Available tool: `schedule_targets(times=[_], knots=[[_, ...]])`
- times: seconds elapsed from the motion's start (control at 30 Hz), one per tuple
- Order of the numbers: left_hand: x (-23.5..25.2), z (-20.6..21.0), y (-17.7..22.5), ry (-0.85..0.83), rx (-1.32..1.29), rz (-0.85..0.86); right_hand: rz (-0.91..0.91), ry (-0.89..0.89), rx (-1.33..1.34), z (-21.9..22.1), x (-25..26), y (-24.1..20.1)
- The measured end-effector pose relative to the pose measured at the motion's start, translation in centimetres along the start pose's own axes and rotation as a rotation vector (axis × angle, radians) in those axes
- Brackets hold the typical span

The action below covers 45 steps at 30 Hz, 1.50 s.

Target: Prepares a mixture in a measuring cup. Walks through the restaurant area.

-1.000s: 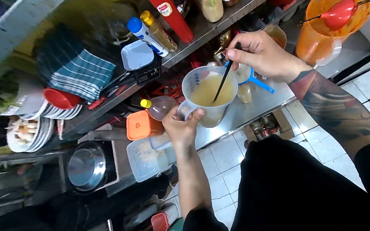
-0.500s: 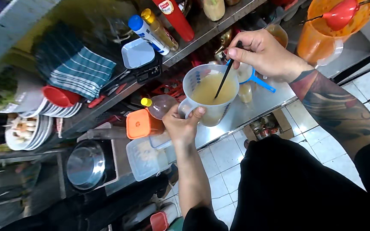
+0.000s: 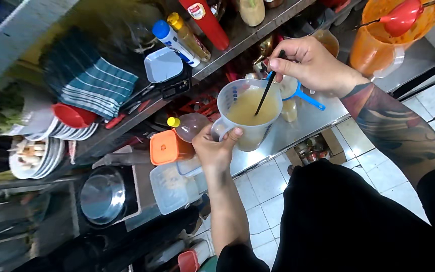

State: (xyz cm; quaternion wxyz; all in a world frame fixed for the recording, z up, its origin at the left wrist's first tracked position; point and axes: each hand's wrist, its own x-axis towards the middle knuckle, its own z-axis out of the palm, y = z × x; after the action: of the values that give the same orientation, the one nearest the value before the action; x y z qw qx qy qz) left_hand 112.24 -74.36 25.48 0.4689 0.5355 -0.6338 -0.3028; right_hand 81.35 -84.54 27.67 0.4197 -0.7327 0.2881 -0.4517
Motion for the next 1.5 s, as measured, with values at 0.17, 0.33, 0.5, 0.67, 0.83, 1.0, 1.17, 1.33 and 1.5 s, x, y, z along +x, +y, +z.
schedule_targets(times=[0.17,0.33,0.5,0.67,0.83,1.0,1.17,1.33,1.5], knots=[[0.0,0.0,0.0,-0.003,-0.010,0.008,-0.001,0.004,-0.002,0.0,0.0,0.1],[0.1,0.0,-0.2,0.001,-0.005,0.015,0.008,0.005,-0.002,0.1,0.0,0.1],[0.2,0.0,0.1,0.004,0.007,0.017,-0.002,0.005,0.009,0.0,0.0,0.2],[0.2,0.0,0.1,0.006,0.006,0.009,0.003,-0.002,0.014,0.0,0.1,0.2],[-0.1,0.3,-0.8,0.027,-0.073,0.006,0.002,-0.015,-0.028,0.3,-0.1,0.2],[-1.6,1.9,-2.7,0.107,-0.248,0.008,0.014,-0.064,-0.273,1.0,-0.3,0.1],[-3.7,3.9,-5.7,0.201,-0.445,0.032,0.078,-0.060,-0.471,1.0,-0.8,-0.7],[-6.4,4.4,-8.1,0.276,-0.617,0.058,0.112,0.072,-0.411,-1.3,-3.1,0.8],[-9.8,3.5,-11.0,0.341,-0.729,-0.026,0.425,0.250,-0.052,-2.2,-9.6,5.9]])
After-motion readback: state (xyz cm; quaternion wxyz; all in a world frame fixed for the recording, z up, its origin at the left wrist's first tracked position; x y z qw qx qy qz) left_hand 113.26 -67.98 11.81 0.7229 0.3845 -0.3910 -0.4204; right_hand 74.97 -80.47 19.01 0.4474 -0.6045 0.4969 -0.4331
